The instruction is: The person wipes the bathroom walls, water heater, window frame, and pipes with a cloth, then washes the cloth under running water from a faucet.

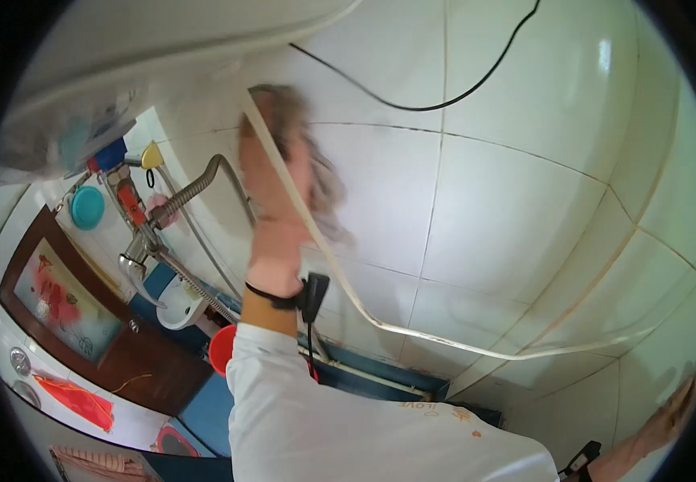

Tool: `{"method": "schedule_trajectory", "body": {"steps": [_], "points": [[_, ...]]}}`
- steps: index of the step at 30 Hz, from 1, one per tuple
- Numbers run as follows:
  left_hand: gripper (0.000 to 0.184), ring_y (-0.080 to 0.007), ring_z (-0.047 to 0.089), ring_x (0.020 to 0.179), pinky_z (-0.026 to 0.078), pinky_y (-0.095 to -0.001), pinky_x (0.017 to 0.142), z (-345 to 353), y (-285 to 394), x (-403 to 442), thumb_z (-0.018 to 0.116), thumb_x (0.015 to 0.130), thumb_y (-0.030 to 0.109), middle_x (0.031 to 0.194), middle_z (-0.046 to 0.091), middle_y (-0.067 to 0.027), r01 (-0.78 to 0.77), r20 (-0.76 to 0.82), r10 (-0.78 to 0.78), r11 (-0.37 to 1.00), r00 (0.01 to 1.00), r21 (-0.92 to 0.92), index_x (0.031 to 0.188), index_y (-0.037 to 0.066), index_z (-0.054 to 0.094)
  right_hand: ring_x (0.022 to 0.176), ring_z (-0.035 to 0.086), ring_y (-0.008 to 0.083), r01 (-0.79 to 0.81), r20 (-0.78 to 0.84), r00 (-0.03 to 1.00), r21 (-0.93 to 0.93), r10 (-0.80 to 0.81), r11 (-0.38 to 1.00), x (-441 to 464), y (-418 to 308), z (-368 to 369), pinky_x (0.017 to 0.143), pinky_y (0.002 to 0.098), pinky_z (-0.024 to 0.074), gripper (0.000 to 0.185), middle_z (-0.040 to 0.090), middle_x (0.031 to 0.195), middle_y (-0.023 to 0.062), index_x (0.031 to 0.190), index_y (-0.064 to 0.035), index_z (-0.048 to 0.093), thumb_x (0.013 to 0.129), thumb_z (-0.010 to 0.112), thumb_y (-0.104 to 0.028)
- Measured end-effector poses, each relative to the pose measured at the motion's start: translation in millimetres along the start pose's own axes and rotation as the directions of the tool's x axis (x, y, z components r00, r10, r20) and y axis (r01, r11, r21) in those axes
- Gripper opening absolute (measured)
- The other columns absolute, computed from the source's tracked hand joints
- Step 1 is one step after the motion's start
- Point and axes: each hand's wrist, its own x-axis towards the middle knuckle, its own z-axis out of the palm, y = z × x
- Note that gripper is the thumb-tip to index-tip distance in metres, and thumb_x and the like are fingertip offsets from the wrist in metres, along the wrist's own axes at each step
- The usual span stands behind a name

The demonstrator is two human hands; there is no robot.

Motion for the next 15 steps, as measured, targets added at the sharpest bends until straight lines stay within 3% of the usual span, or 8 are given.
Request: {"method": "schedule_trajectory", "body": {"steps": [2, 3, 5, 8, 9, 11, 13, 15], "points": [[0.038, -0.0401, 0.056, 0.105, 0.046, -0.0456, 0.09, 2.7, -14.7, 40.8, 0.06, 0.083, 0.014, 0.114, 0.057, -0.0265, 0.263, -0.031, -0.264, 0.964, 0.964, -0.042, 0.117, -0.004, 0.055, 0.126, 0.046, 0.0223, -0.169, -0.017, 0.985, 0.054, 0.17, 0.984, 0.9, -18.9, -0.8, 0.108, 0.031, 0.0343, 0.039, 0.049, 0.136, 0.015, 0.132, 0.0085, 0.046, 0.102, 0.041, -0.015], [0.039, -0.0398, 0.058, 0.102, 0.047, -0.0443, 0.088, 6.3, -15.9, 53.4, 0.061, 0.082, 0.013, 0.113, 0.058, -0.0262, 0.377, -0.004, -0.398, 0.873, 0.917, -0.31, 0.116, -0.005, 0.055, 0.125, 0.046, 0.0222, -0.252, -0.018, 0.967, 0.072, 0.254, 0.965, -1.0, -24.8, -1.5, 0.108, 0.0309, 0.0341, 0.039, 0.05, 0.136, 0.0144, 0.132, 0.0079, 0.046, 0.102, 0.041, -0.016], [0.043, -0.0382, 0.055, 0.109, 0.046, -0.0436, 0.093, 8.8, 2.2, 55.9, 0.062, 0.08, 0.011, 0.118, 0.057, -0.0241, 0.331, -0.028, -0.358, 0.888, 0.933, -0.319, 0.122, 0.0, 0.055, 0.126, 0.046, 0.0223, -0.27, -0.012, 0.962, 0.075, 0.272, 0.96, -0.5, -26.7, -2.7, 0.107, 0.0311, 0.034, 0.039, 0.05, 0.136, 0.0135, 0.132, 0.0075, 0.047, 0.101, 0.042, -0.017], [0.049, -0.0359, 0.05, 0.119, 0.043, -0.0437, 0.098, 4.3, 48.6, 24.8, 0.063, 0.079, 0.011, 0.125, 0.054, -0.0211, -0.211, 0.109, 0.199, 0.972, 0.974, 0.107, 0.128, 0.007, 0.054, 0.126, 0.047, 0.0229, -0.11, 0.01, 0.994, 0.027, 0.109, 0.994, 2.6, -14.9, -4.4, 0.107, 0.0331, 0.0354, 0.04, 0.051, 0.136, 0.0132, 0.132, 0.0047, 0.048, 0.102, 0.041, -0.019], [0.054, -0.0346, 0.044, 0.127, 0.041, -0.0447, 0.102, -3.6, 60.2, 15.4, 0.065, 0.079, 0.015, 0.131, 0.051, -0.0186, -0.115, 0.235, 0.123, 0.992, 0.964, -0.045, 0.132, 0.013, 0.052, 0.126, 0.048, 0.0232, -0.074, 0.024, 0.997, 0.008, 0.074, 0.997, 2.2, -3.0, -6.2, 0.108, 0.0346, 0.0366, 0.04, 0.051, 0.136, 0.0132, 0.134, 0.0019, 0.048, 0.102, 0.041, -0.021], [0.06, -0.0336, 0.047, 0.125, 0.039, -0.0386, 0.104, -3.1, 39.2, 24.8, 0.069, 0.075, 0.008, 0.128, 0.053, -0.0231, -0.074, 0.126, 0.084, 0.994, 0.989, -0.083, 0.132, 0.011, 0.053, 0.126, 0.048, 0.0234, -0.052, 0.044, 0.998, 0.028, 0.05, 0.998, 1.8, 5.1, -9.4, 0.108, 0.0359, 0.0378, 0.04, 0.052, 0.136, 0.0133, 0.135, -0.0005, 0.048, 0.102, 0.041, -0.022], [0.059, -0.0311, 0.051, 0.121, 0.04, -0.0368, 0.103, 8.0, -11.9, 52.6, 0.07, 0.077, 0.006, 0.127, 0.055, -0.0208, 0.216, 0.015, -0.217, 0.96, 0.976, -0.18, 0.132, 0.001, 0.05, 0.126, 0.048, 0.0233, -0.093, 0.027, 0.996, 0.094, 0.091, 0.991, -0.3, 3.3, -8.7, 0.108, 0.0352, 0.0377, 0.039, 0.052, 0.135, 0.0133, 0.134, 0.0005, 0.048, 0.102, 0.041, -0.02], [0.046, -0.0345, 0.058, 0.109, 0.044, -0.0396, 0.097, 6.7, -33.1, 81.0, 0.066, 0.082, 0.017, 0.12, 0.059, -0.0211, 0.322, 0.036, -0.342, 0.839, 0.939, -0.438, 0.123, -0.001, 0.055, 0.126, 0.048, 0.0232, -0.104, 0.032, 0.994, 0.095, 0.101, 0.99, -4.8, 2.1, -13.9, 0.107, 0.0347, 0.0378, 0.038, 0.052, 0.135, 0.0136, 0.134, 0.0011, 0.048, 0.102, 0.042, -0.019]]}}
